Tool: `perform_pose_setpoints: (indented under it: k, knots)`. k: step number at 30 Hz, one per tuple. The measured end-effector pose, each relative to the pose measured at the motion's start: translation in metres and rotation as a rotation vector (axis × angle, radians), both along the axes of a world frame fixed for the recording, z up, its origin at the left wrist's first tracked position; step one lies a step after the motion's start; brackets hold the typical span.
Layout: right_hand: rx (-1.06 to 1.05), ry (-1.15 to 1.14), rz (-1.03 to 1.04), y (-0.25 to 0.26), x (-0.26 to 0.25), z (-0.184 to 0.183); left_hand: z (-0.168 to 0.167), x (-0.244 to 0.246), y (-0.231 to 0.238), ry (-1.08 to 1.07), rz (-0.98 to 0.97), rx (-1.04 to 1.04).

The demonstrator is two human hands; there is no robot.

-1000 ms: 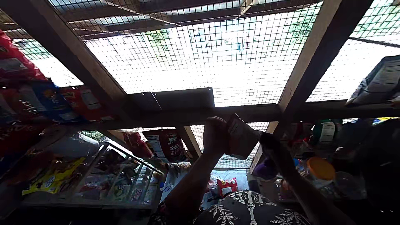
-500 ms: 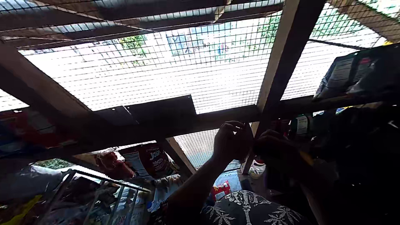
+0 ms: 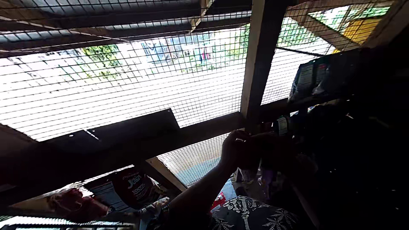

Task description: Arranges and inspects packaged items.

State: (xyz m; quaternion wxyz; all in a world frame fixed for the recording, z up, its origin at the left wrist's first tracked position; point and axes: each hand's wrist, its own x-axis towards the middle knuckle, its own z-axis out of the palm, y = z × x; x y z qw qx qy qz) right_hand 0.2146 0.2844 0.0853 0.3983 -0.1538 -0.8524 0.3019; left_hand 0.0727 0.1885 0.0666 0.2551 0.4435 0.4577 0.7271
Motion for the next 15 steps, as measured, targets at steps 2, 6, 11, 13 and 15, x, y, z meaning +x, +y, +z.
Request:
perform_pose_setpoints:
  k: [2, 6, 11, 13, 15]
  knots:
    - [0.016, 0.006, -0.012, 0.002, 0.003, 0.0, 0.004, 0.004, 0.001, -0.057, -0.05, -0.028]
    - [0.045, 0.081, -0.03, 0.008, 0.007, -0.006, 0.006, 0.011, 0.006, -0.117, -0.119, -0.028]
    - [0.027, 0.193, -0.072, 0.011, 0.011, -0.009, 0.005, 0.014, 0.01, 0.029, -0.11, -0.002]
    - [-0.031, 0.208, -0.09, 0.011, 0.015, -0.006, 0.003, 0.014, 0.011, 0.166, -0.101, 0.076]
    - [-0.127, 0.213, -0.088, 0.014, 0.018, -0.004, 0.004, 0.014, 0.01, 0.278, -0.106, 0.124]
